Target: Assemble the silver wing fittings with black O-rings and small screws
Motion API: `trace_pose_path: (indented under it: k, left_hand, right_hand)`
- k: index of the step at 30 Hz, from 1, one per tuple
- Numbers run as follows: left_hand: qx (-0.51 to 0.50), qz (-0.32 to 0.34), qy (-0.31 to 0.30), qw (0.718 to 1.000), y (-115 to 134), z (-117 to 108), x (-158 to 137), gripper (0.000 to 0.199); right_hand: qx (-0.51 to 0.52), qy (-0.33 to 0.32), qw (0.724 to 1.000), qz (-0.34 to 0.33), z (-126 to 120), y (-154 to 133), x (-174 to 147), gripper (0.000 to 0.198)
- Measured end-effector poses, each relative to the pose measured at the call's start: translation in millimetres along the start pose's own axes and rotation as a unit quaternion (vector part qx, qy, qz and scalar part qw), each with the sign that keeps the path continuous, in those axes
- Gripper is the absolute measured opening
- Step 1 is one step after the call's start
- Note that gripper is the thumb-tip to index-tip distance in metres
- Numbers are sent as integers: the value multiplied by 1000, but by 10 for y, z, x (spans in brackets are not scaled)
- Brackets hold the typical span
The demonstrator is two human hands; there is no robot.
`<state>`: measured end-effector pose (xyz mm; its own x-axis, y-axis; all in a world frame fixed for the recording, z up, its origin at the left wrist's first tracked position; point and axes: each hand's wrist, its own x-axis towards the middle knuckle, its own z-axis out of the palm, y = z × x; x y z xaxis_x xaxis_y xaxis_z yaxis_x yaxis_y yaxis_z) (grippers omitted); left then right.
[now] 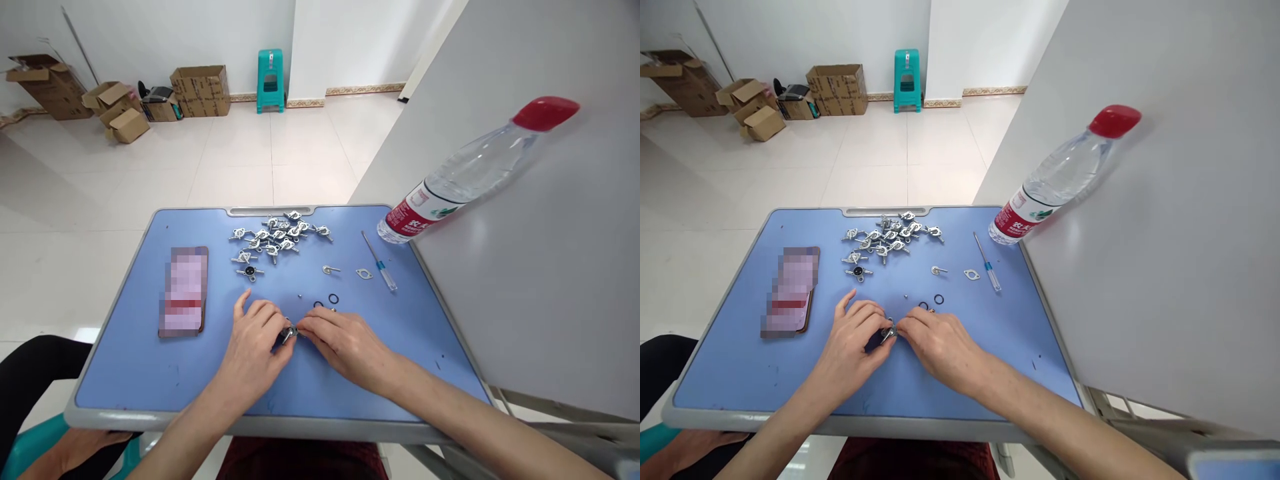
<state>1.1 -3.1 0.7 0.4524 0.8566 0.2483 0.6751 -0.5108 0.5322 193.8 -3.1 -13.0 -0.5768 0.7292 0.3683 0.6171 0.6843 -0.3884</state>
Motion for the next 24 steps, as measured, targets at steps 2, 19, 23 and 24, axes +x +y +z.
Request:
trace_pose_path:
  k: [2, 19, 23, 24]
  left_hand:
    - [3, -2, -5, 1000, 1, -1, -3, 8]
    - [23, -4, 7, 1000, 4, 16, -16, 11]
    - [28, -3, 9, 1000, 7, 12, -13, 12]
    - [27, -4, 9, 1000, 8, 12, -13, 12]
  right_hand:
    - [-16, 9, 1000, -9, 29, -8, -12, 21]
    - [-164, -12, 978, -129, -85, -93, -4, 35]
    - [-161, -8, 977, -136, -42, -113, -27, 37]
    - [-160, -5, 978, -132, -20, -110, -38, 37]
